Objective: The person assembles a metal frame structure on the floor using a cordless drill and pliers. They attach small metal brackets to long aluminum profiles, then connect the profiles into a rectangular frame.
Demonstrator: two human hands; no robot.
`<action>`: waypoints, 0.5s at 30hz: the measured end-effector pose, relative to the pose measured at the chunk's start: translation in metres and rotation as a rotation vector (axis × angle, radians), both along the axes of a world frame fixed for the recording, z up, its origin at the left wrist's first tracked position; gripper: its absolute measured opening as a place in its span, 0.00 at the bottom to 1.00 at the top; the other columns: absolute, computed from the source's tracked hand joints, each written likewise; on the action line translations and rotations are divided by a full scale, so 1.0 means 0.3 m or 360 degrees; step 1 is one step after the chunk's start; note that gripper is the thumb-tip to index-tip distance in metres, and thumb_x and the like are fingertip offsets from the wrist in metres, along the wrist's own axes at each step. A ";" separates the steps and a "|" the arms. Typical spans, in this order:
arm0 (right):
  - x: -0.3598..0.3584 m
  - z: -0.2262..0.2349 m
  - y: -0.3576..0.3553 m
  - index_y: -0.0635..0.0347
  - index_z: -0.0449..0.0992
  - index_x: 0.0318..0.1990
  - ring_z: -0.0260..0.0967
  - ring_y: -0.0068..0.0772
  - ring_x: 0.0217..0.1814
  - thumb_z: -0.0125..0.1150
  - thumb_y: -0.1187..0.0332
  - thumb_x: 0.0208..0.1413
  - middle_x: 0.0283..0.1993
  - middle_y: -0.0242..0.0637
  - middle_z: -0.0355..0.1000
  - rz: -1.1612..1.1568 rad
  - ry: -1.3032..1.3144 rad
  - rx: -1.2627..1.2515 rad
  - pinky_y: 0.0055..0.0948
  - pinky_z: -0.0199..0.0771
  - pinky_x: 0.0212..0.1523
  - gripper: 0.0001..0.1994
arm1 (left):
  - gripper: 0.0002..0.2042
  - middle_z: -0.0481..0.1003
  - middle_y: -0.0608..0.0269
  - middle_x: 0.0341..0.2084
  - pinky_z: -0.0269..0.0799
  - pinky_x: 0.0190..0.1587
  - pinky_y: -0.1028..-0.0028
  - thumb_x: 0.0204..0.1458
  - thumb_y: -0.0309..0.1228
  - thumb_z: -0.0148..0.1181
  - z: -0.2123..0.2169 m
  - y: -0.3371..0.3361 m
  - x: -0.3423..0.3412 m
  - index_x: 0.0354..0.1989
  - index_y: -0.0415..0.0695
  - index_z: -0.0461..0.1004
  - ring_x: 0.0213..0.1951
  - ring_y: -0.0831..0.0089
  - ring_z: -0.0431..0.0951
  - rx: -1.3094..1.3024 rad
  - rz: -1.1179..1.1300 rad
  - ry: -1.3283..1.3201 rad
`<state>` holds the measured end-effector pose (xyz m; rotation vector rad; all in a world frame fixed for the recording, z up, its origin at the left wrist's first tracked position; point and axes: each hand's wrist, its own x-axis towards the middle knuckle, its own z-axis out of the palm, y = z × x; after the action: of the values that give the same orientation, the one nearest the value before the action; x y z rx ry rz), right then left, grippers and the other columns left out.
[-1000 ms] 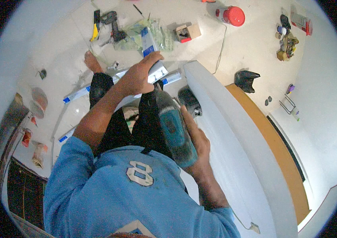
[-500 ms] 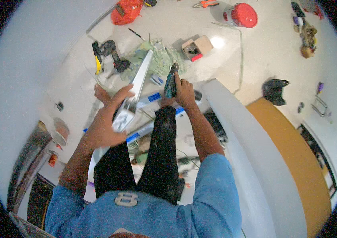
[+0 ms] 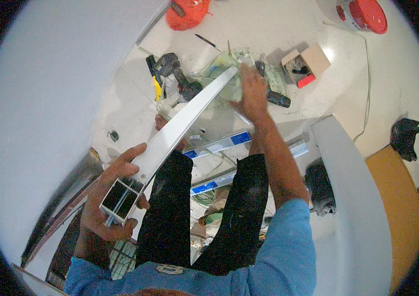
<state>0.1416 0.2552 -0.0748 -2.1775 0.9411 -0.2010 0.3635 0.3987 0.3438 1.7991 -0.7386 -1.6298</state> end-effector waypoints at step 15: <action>0.342 0.284 0.089 0.64 0.72 0.57 0.72 0.64 0.57 0.81 0.70 0.41 0.53 0.55 0.74 0.0137 -0.0696 0.0112 0.53 0.75 0.61 0.34 | 0.27 0.86 0.43 0.35 0.85 0.46 0.58 0.54 0.38 0.77 0.130 0.050 0.277 0.59 0.37 0.77 0.38 0.51 0.90 0.0260 -0.0277 -0.1221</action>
<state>0.2442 0.2819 0.0103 -1.9895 0.5962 -0.5670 0.4465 0.4138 0.3829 2.5729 -1.1335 -1.0836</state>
